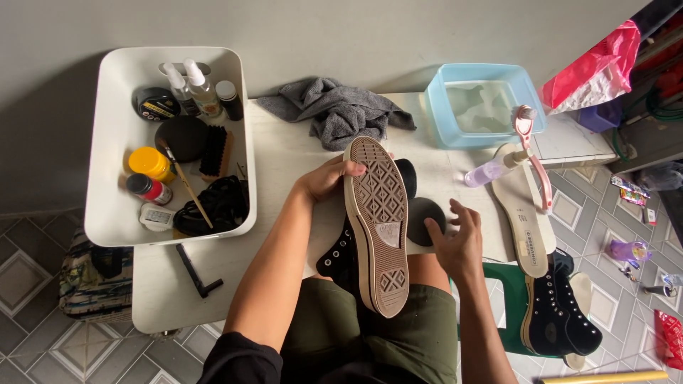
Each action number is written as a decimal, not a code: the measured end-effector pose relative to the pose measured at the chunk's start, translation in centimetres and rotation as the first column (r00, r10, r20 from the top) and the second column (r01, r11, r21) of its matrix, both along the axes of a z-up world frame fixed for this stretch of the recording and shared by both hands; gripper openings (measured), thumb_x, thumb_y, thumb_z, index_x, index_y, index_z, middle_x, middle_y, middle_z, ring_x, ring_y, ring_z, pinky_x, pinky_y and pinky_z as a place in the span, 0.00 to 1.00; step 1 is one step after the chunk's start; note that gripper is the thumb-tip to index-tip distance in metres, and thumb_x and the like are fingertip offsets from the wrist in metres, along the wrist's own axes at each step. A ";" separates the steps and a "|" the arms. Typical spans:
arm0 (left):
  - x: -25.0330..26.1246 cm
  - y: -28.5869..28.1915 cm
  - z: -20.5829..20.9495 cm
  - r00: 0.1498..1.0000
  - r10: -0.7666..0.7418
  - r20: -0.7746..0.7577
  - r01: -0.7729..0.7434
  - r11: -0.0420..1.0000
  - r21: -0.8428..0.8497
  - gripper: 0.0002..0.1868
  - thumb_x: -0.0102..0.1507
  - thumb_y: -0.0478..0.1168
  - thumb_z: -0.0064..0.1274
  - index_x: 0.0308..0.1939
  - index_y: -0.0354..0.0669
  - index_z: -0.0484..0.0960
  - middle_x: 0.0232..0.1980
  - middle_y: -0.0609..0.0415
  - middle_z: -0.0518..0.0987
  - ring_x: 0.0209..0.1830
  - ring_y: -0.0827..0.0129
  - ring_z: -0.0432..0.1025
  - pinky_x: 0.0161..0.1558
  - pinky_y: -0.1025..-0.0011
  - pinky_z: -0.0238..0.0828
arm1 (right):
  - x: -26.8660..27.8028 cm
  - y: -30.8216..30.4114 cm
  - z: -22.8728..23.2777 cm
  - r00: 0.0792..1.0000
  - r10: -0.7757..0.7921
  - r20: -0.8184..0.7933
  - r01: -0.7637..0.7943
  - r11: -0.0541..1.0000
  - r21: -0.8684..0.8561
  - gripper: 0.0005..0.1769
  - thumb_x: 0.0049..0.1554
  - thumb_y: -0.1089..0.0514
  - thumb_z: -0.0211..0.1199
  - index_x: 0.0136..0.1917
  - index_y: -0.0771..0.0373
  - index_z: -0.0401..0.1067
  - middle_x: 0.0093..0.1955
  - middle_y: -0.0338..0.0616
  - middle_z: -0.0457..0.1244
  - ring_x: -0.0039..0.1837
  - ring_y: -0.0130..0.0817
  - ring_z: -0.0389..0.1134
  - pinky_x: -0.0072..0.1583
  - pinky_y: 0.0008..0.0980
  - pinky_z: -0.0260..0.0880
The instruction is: The person cleans the sole of a black sneaker using a small metal tool to scrape debris from the tread, then uses a round abrasive pad to scrub the sole. The person holds the shoe with one hand while working with the other.
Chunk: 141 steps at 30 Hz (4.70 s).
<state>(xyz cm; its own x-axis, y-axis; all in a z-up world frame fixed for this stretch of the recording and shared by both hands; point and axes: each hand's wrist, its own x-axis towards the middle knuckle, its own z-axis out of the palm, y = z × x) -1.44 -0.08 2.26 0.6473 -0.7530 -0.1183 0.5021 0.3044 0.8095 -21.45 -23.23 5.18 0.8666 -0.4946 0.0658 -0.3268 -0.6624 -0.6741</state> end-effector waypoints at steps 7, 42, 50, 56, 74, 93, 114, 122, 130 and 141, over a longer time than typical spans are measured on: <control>4.8 -1.3 -11.3 0.996 -0.033 0.077 0.033 0.999 0.010 0.34 0.60 0.45 0.58 0.70 0.41 0.73 0.62 0.41 0.79 0.60 0.48 0.73 0.63 0.45 0.68 | -1.0 0.5 1.9 0.995 0.048 -0.091 -0.032 0.984 0.175 0.36 0.53 0.49 0.75 0.69 0.68 0.71 0.51 0.63 0.67 0.53 0.65 0.72 0.51 0.60 0.74; 3.4 -1.6 -6.3 0.985 0.024 0.169 -0.041 0.994 0.099 0.36 0.62 0.51 0.62 0.71 0.40 0.72 0.68 0.42 0.73 0.64 0.49 0.70 0.62 0.49 0.70 | 2.7 3.9 3.0 0.884 0.298 0.361 -0.277 0.955 -0.108 0.23 0.46 0.74 0.62 0.44 0.48 0.85 0.47 0.36 0.72 0.55 0.43 0.72 0.54 0.42 0.74; 2.6 -0.8 -2.1 0.947 -0.081 0.312 0.011 0.975 0.220 0.41 0.62 0.62 0.48 0.70 0.35 0.71 0.73 0.38 0.69 0.73 0.50 0.63 0.72 0.52 0.56 | 0.8 9.8 6.4 0.810 0.537 0.235 -0.527 0.843 -0.109 0.27 0.58 0.58 0.57 0.71 0.61 0.66 0.75 0.60 0.53 0.78 0.65 0.50 0.73 0.60 0.54; -0.6 -1.3 4.2 0.979 0.129 0.156 -0.150 0.979 0.138 0.36 0.68 0.56 0.52 0.73 0.35 0.68 0.76 0.39 0.64 0.77 0.48 0.58 0.77 0.47 0.46 | 6.6 10.3 6.5 0.789 0.551 0.274 -0.550 0.831 -0.086 0.24 0.65 0.62 0.51 0.74 0.62 0.66 0.78 0.70 0.51 0.77 0.75 0.49 0.73 0.67 0.50; 0.7 -1.3 0.5 0.932 0.109 0.345 -0.196 0.953 0.229 0.41 0.69 0.62 0.48 0.72 0.30 0.67 0.75 0.30 0.63 0.78 0.42 0.53 0.78 0.47 0.44 | 2.6 9.8 4.3 0.811 0.548 0.204 -0.531 0.836 -0.137 0.37 0.64 0.49 0.54 0.81 0.66 0.54 0.83 0.68 0.44 0.82 0.71 0.41 0.76 0.63 0.42; 0.6 -1.2 1.5 0.851 0.260 0.456 -0.286 0.958 -0.013 0.30 0.71 0.58 0.34 0.63 0.38 0.73 0.60 0.47 0.77 0.63 0.63 0.69 0.67 0.67 0.62 | -3.4 9.3 5.1 0.798 0.601 0.039 -0.601 0.799 -0.002 0.39 0.65 0.44 0.48 0.83 0.61 0.45 0.87 0.53 0.38 0.88 0.49 0.31 0.81 0.50 0.34; 1.3 -2.1 -0.4 0.882 0.359 0.306 -0.320 0.932 -0.170 0.30 0.74 0.58 0.27 0.63 0.40 0.74 0.65 0.46 0.75 0.69 0.63 0.66 0.74 0.65 0.57 | 11.9 10.2 7.5 0.782 0.587 0.209 -0.584 0.808 -0.083 0.29 0.65 0.51 0.47 0.77 0.61 0.61 0.80 0.56 0.53 0.81 0.51 0.50 0.79 0.48 0.47; 1.4 -1.8 -0.9 0.861 0.269 0.432 -0.376 0.908 0.183 0.39 0.70 0.62 0.18 0.71 0.34 0.60 0.74 0.40 0.60 0.76 0.59 0.53 0.77 0.65 0.45 | -3.2 9.8 5.5 0.848 0.530 -0.002 -0.530 0.848 0.012 0.38 0.63 0.44 0.47 0.82 0.59 0.47 0.87 0.49 0.40 0.88 0.46 0.34 0.74 0.45 0.52; 1.2 -1.2 -1.0 0.841 0.262 0.474 -0.303 0.953 0.012 0.36 0.71 0.65 0.19 0.49 0.40 0.74 0.46 0.45 0.76 0.50 0.60 0.72 0.60 0.64 0.66 | -1.5 11.1 5.1 0.850 0.512 0.124 -0.523 0.848 0.083 0.34 0.67 0.53 0.42 0.83 0.61 0.45 0.88 0.54 0.33 0.88 0.52 0.24 0.82 0.52 0.31; 1.5 -0.9 1.3 0.845 0.246 0.475 -0.329 0.939 0.098 0.37 0.76 0.62 0.27 0.74 0.35 0.67 0.76 0.37 0.64 0.78 0.47 0.55 0.79 0.47 0.41 | 13.4 8.7 4.8 0.748 0.614 0.252 -0.608 0.786 -0.110 0.32 0.67 0.48 0.47 0.80 0.61 0.59 0.81 0.62 0.50 0.82 0.66 0.44 0.78 0.61 0.42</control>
